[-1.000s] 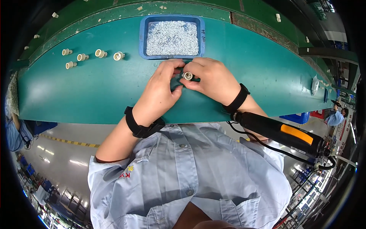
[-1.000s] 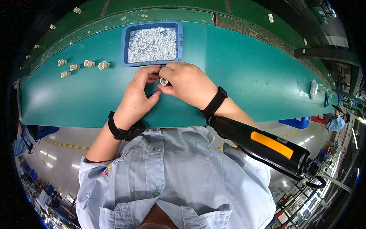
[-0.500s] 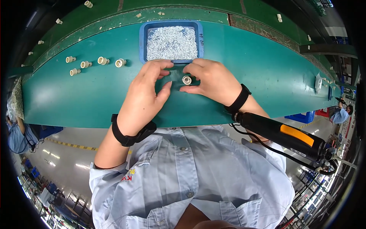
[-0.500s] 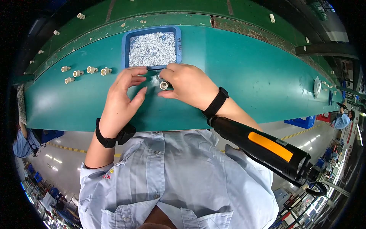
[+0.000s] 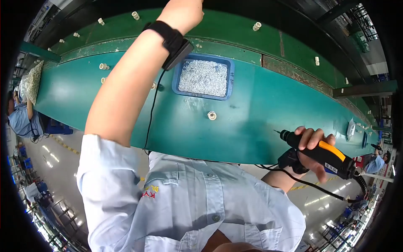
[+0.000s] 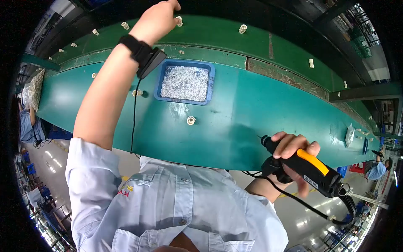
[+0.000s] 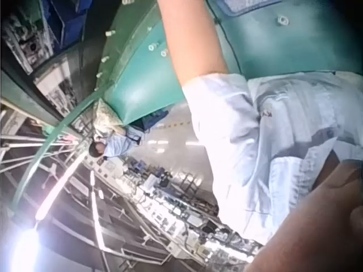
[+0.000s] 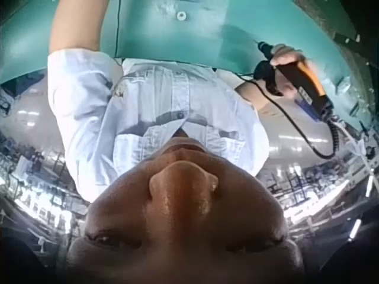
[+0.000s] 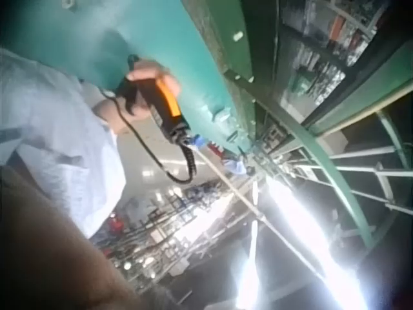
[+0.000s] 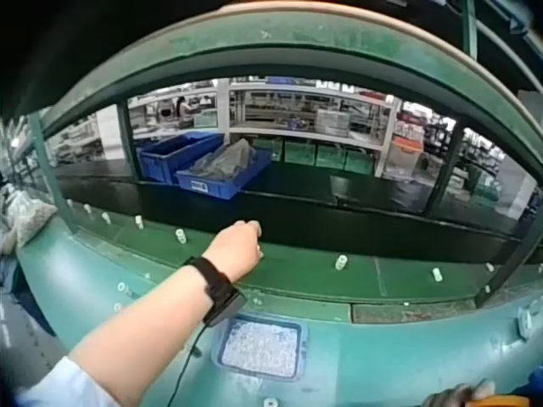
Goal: The person picks up a screw from a tray, places it into a white plastic component, and drives it in using a power screwdriver before setting it aside and repeating the process.
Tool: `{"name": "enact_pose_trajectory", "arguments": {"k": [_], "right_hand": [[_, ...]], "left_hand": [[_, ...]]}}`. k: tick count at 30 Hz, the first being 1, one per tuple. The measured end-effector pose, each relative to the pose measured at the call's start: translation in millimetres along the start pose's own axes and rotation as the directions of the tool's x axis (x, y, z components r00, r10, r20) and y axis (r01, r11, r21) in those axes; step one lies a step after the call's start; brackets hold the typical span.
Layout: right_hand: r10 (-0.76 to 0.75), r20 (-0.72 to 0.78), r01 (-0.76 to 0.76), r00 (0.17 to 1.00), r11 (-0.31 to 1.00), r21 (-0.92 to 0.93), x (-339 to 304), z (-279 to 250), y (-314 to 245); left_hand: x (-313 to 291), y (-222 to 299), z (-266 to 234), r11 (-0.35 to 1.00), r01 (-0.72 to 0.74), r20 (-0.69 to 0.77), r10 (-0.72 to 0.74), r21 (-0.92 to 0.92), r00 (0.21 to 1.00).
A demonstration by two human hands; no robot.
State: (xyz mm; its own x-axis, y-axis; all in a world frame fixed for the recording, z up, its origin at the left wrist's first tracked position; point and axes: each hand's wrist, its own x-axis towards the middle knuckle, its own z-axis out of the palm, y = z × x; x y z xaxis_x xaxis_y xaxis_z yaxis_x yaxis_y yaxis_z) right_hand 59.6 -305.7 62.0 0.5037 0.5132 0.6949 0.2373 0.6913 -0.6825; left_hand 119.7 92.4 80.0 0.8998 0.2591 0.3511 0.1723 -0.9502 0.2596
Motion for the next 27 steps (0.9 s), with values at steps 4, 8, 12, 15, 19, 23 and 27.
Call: {"name": "enact_pose_trajectory", "arguments": {"k": [4,8,12,15,19,23,27], "right_hand": [[0.090,-0.071,-0.101,0.993,0.979,-0.179,-5,14,-4],[0.057,-0.247,-0.131,0.967,0.947,-0.293,-8,30,-6],[0.038,-0.183,-0.101,0.982,0.931,-0.350,-8,31,-1],[-0.044,-0.241,-0.034,0.970,0.949,-0.312,1,37,4],[-0.172,-0.405,-0.013,0.898,0.909,-0.416,8,42,3],[-0.012,-0.078,-0.004,0.997,0.979,-0.203,35,35,-6],[0.190,0.164,-0.212,0.968,0.969,0.127,56,5,11]], "left_hand": [[33,-60,61,0.974,0.205,0.035,-0.209,0.100,0.977],[40,-76,94,0.984,0.141,0.177,-0.120,-0.111,0.977],[33,-75,93,0.969,0.231,0.142,-0.217,-0.089,0.966],[24,-54,74,0.981,0.142,0.042,-0.138,-0.135,0.990],[-63,31,2,0.889,-0.091,0.015,0.109,-0.448,0.994],[-171,35,-65,0.780,-0.098,0.109,0.208,-0.618,0.972],[-234,-34,-86,0.863,0.256,0.177,-0.197,-0.434,0.964]]}}
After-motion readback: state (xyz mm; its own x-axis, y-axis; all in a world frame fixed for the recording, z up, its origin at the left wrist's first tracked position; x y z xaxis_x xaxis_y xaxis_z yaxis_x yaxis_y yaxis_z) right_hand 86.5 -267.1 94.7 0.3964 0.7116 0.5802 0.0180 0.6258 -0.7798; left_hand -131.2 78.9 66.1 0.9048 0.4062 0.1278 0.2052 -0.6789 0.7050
